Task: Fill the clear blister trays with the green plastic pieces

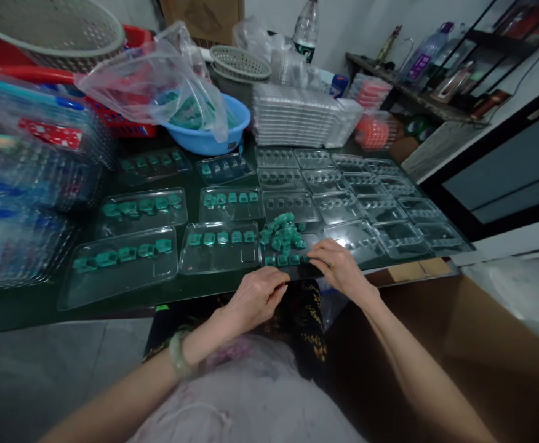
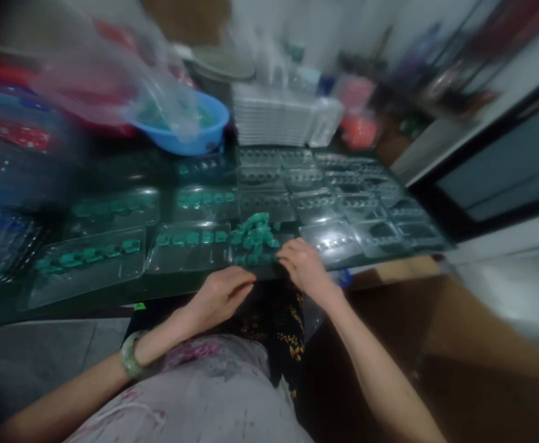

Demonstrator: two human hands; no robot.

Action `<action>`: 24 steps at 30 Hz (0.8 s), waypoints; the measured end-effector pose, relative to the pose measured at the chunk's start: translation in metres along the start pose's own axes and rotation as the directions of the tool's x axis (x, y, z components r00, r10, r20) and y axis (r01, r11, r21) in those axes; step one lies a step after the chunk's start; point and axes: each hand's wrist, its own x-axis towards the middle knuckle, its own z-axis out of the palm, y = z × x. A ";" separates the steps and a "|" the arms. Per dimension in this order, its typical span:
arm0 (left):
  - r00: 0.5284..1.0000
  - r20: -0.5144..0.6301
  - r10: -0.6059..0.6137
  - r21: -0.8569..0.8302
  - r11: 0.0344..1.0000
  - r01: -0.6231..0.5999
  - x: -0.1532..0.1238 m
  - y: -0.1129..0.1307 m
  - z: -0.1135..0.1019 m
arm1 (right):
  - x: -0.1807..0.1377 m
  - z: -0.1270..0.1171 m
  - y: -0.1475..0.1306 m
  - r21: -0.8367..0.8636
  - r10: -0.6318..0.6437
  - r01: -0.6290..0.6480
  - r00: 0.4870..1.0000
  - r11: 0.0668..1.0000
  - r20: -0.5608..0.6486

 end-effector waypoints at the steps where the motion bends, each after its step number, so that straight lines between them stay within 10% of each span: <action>1: 1.000 0.006 0.001 0.006 1.000 -0.001 0.000 0.000 0.000 | 0.000 0.001 0.000 0.002 -0.002 0.002 1.000 1.000 -0.004; 24: 0.999 0.041 0.018 0.131 0.991 -0.024 0.000 -0.002 0.006 | 0.012 -0.001 0.000 -0.075 -0.106 0.122 0.976 0.990 0.188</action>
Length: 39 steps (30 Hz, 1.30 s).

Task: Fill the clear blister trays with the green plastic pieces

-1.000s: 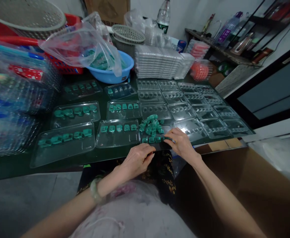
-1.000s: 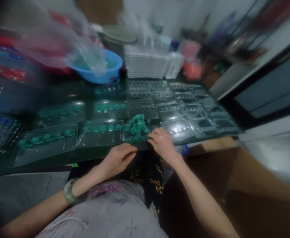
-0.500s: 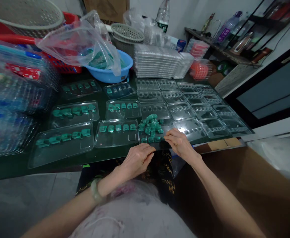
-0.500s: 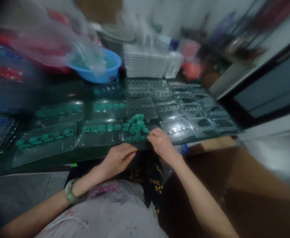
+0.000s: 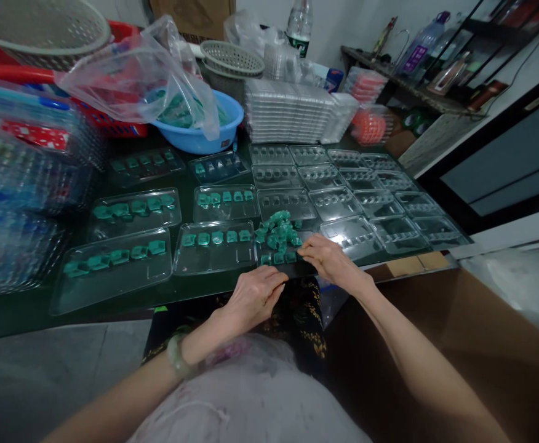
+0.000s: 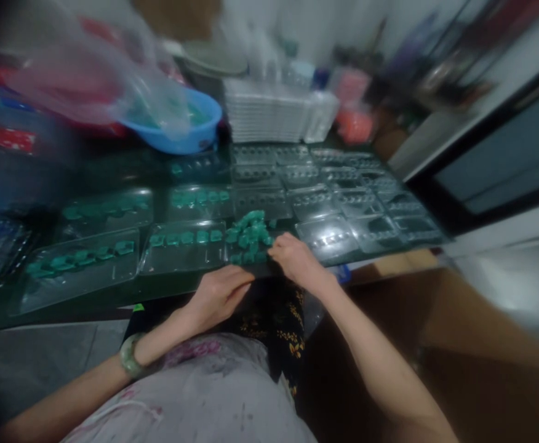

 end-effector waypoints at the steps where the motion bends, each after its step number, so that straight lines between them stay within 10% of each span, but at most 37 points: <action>1: 1.000 -0.004 0.004 -0.003 1.000 -0.004 0.000 0.000 0.000 | -0.001 0.001 0.000 0.009 0.006 -0.006 1.000 1.000 -0.019; 12: 1.000 -0.008 0.010 -0.081 0.997 -0.011 0.000 0.001 -0.006 | -0.013 0.007 0.003 0.004 0.096 -0.097 0.973 0.995 -0.212; 18: 0.972 -0.232 0.028 0.093 0.996 -0.007 0.010 0.011 -0.013 | -0.030 0.007 -0.003 -0.009 0.187 -0.202 0.921 0.979 -0.341; 25: 0.997 0.031 0.071 0.459 0.885 -0.078 0.045 0.033 -0.001 | -0.044 0.030 -0.027 -0.145 0.294 -0.364 0.886 0.920 -0.359; 39: 0.981 0.164 0.102 0.383 0.910 -0.158 0.088 0.007 0.007 | -0.037 0.039 -0.032 -0.063 0.350 -0.412 0.836 0.909 -0.423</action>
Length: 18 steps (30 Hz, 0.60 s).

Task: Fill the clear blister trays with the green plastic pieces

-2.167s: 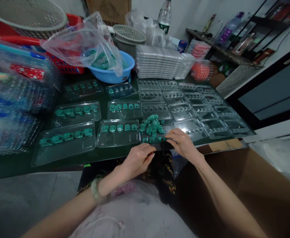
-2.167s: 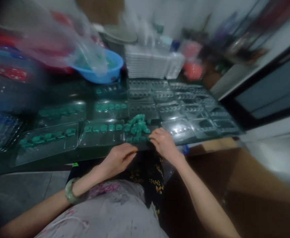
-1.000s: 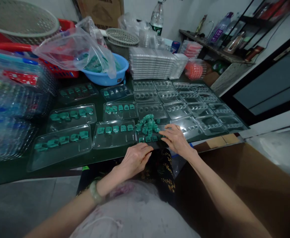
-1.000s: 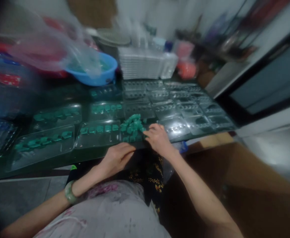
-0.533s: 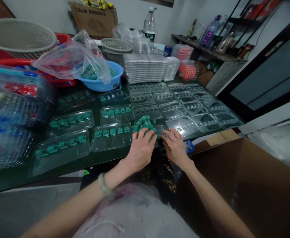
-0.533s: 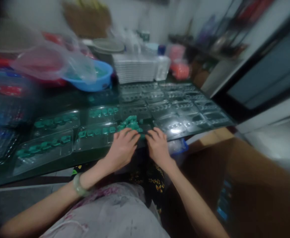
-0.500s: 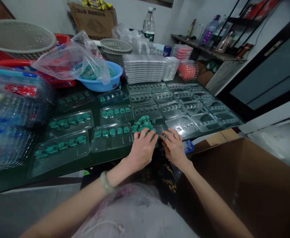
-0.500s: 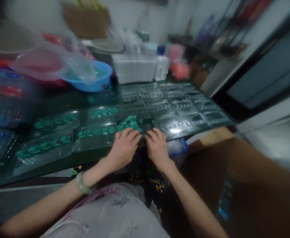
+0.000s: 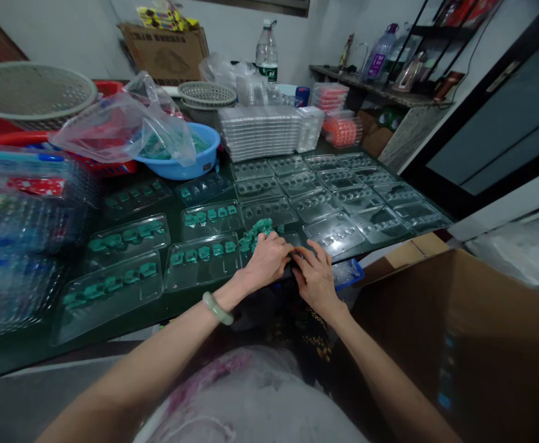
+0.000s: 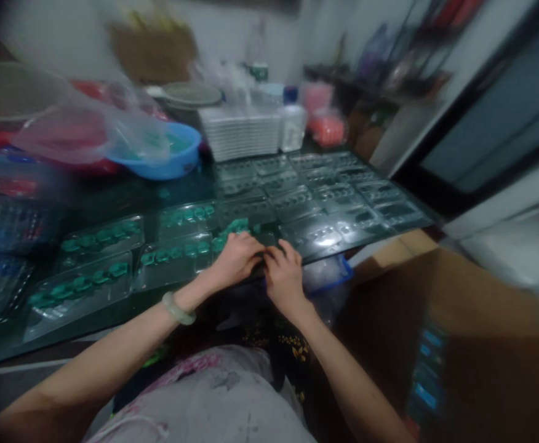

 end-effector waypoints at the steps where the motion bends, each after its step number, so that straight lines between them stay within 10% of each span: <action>1: 1.000 -0.007 -0.003 -0.015 1.000 0.003 0.000 -0.002 0.000 | 0.000 0.000 0.000 -0.003 0.000 0.000 1.000 1.000 0.010; 18: 0.981 -0.183 -0.061 -0.297 0.955 0.004 -0.006 -0.012 0.017 | 0.008 -0.007 -0.005 -0.197 -0.084 0.115 0.984 0.974 0.159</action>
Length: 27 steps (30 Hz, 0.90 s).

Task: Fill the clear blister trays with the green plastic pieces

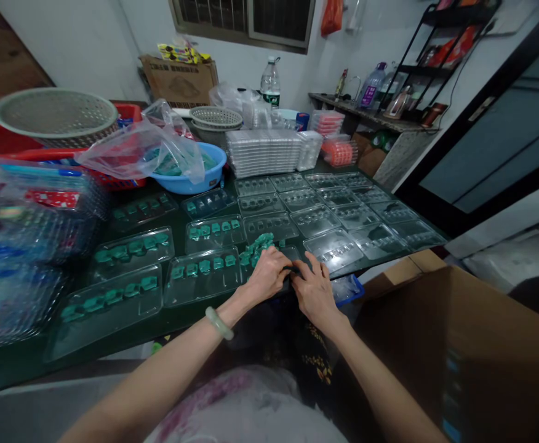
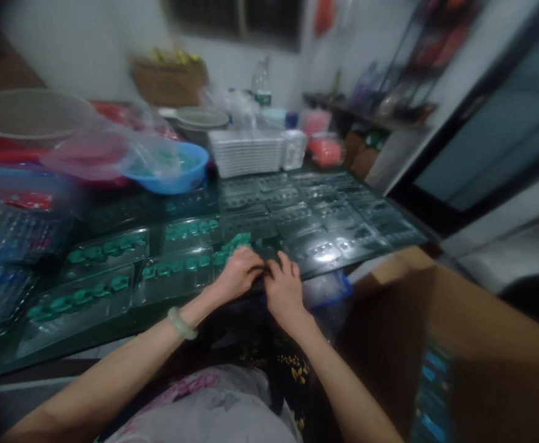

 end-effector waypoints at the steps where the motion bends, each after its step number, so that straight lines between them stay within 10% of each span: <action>1: 1.000 -0.003 -0.005 -0.011 1.000 0.005 0.000 0.000 0.001 | 0.000 0.000 0.000 -0.001 0.000 0.000 1.000 1.000 0.000; 27: 0.977 -0.126 -0.174 -0.101 0.982 0.162 0.003 0.004 0.005 | 0.001 -0.003 -0.002 -0.005 0.002 -0.002 1.000 1.000 0.006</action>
